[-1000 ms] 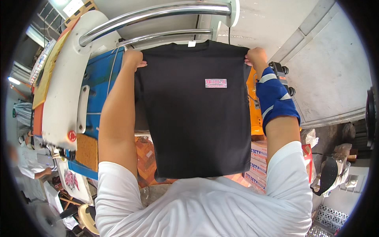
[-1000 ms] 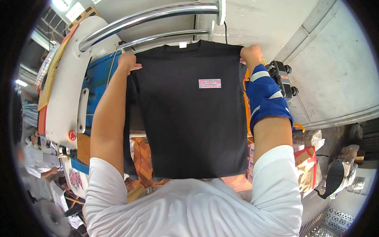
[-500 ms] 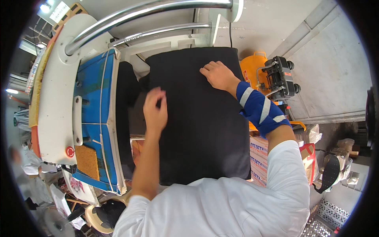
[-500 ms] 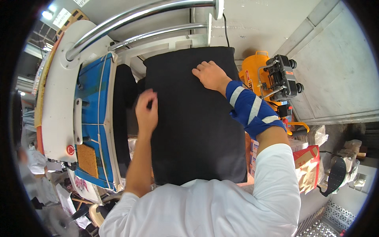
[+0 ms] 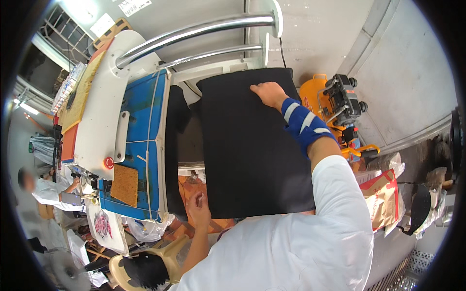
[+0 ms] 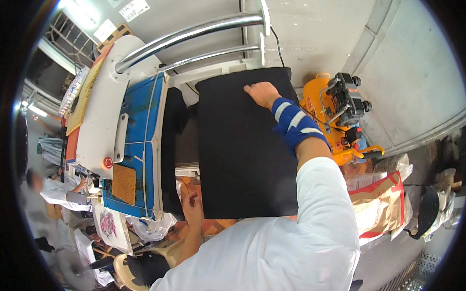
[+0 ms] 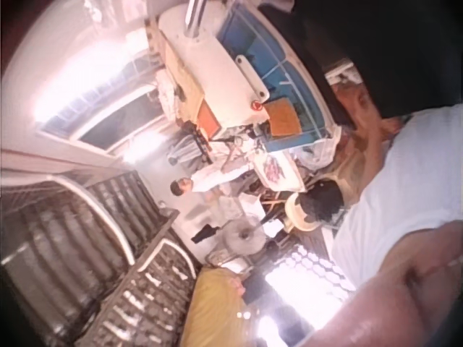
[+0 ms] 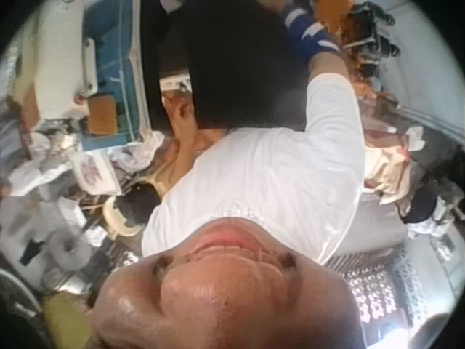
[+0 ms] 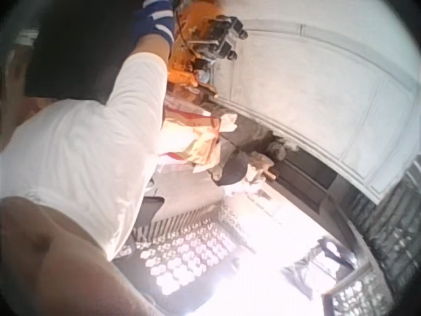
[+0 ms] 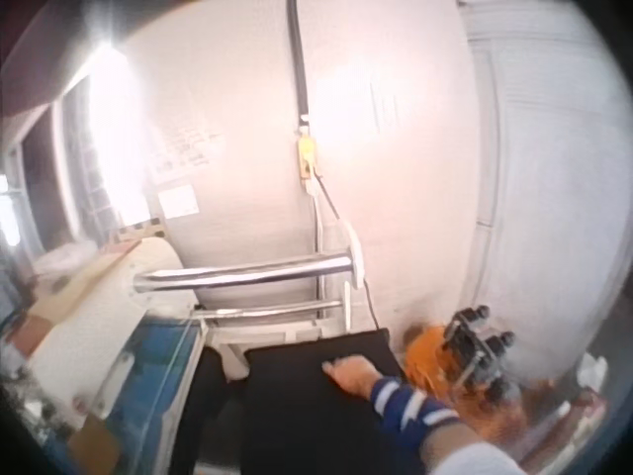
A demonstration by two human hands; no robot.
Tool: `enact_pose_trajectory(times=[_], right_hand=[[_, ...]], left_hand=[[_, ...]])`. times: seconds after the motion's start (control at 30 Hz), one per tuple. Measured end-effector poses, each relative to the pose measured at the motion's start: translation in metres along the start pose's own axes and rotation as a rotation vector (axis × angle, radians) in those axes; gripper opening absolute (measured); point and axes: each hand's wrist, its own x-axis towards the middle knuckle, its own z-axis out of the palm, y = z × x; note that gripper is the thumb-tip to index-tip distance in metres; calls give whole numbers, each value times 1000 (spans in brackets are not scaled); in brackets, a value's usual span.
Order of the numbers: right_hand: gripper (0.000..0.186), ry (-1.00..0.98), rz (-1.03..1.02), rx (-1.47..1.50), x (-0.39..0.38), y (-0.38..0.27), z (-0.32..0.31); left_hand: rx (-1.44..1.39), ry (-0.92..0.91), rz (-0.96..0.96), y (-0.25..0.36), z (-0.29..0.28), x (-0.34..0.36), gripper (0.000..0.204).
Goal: The person places a black t-shirt on a heat press, aligns a transfer sheet with a medical technology design, and closes the press. After pressing, the person removes the t-shirt and places it on a nearby chair, then repeats the process with another t-shirt.
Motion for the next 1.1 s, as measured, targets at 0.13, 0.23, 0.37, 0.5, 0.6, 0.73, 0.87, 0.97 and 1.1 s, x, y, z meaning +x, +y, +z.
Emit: enact_pose_trajectory(times=[0.13, 0.23, 0.37, 0.5, 0.6, 0.73, 0.87, 0.97, 1.1], right_hand=[[24, 767, 912, 352, -28, 52, -5], [27, 845, 1283, 830, -132, 101, -14], [35, 187, 1198, 838, -325, 34, 40], [40, -169, 1206, 1113, -411, -97, -7], [38, 133, 1179, 953, -455, -120, 6], [37, 230, 1177, 656, -455, -133, 7], [33, 481, 1036, 486, -424, -166, -13], [10, 429, 777, 1213, -353, -260, -123], [14, 57, -633, 1765, -308, -377, -252]], left_hand=[[-112, -115, -192, -41, -3, 0, 36], [-621, -325, -459, -95, 11, 11, 40], [-1000, -500, -757, -85, 9, -3, 28], [-922, -275, -590, -81, -28, -19, 27], [-959, -357, -418, -76, -51, -20, 26], [-710, -415, -503, -90, -63, -21, 33], [223, -286, 189, -70, -82, -52, 36], [-74, -189, 637, 46, -155, -61, 19], [424, 708, 863, 107, -249, 27, 24]])
